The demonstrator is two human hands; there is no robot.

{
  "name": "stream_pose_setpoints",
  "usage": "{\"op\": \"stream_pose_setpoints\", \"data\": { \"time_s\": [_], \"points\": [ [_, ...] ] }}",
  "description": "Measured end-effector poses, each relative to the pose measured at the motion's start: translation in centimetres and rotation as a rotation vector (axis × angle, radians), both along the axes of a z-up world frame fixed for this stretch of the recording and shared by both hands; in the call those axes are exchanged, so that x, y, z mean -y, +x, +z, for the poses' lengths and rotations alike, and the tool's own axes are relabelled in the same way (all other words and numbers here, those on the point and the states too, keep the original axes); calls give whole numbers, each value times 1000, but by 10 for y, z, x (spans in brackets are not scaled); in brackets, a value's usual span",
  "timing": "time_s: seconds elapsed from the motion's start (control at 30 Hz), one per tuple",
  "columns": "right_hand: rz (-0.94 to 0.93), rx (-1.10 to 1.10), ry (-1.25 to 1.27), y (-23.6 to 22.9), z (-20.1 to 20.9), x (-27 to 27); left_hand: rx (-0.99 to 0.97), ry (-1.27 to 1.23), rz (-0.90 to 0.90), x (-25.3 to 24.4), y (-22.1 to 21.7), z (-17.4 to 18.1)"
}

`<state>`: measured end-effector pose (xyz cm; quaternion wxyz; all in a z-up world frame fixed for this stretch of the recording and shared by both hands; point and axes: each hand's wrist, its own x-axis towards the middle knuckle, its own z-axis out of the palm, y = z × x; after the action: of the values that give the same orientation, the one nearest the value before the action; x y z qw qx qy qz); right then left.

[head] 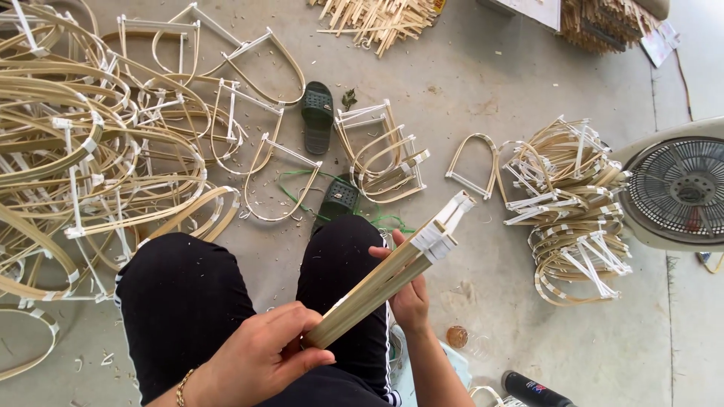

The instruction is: The recorder is assembling and trimming curved bamboo components for furniture manufacturing.

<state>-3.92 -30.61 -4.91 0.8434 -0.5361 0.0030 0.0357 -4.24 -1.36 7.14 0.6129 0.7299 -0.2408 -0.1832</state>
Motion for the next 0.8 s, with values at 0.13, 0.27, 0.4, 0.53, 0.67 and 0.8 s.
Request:
{"op": "stream_pose_setpoints", "data": {
  "time_s": [0.13, 0.27, 0.4, 0.53, 0.67, 0.8],
  "points": [
    [-41, -84, -60, -1, -3, -3, -54, 37, 19, -2, -1, -9],
    [-23, -15, -91, -11, -38, 9, -76, 67, 33, -11, 5, -20],
    [-39, -113, -346, -12, 6, -7, 79, 116, 263, -20, 27, -22],
    [68, -8, -559, -39, 12, -19, -100, 319, 691, -31, 55, -18],
    [137, 145, -559, -65, -27, -10, -12, 85, 784, -38, 65, -61],
    [98, 220, -560, -72, -33, -15, -34, 21, 775, -38, 66, -80]
  ]
}}
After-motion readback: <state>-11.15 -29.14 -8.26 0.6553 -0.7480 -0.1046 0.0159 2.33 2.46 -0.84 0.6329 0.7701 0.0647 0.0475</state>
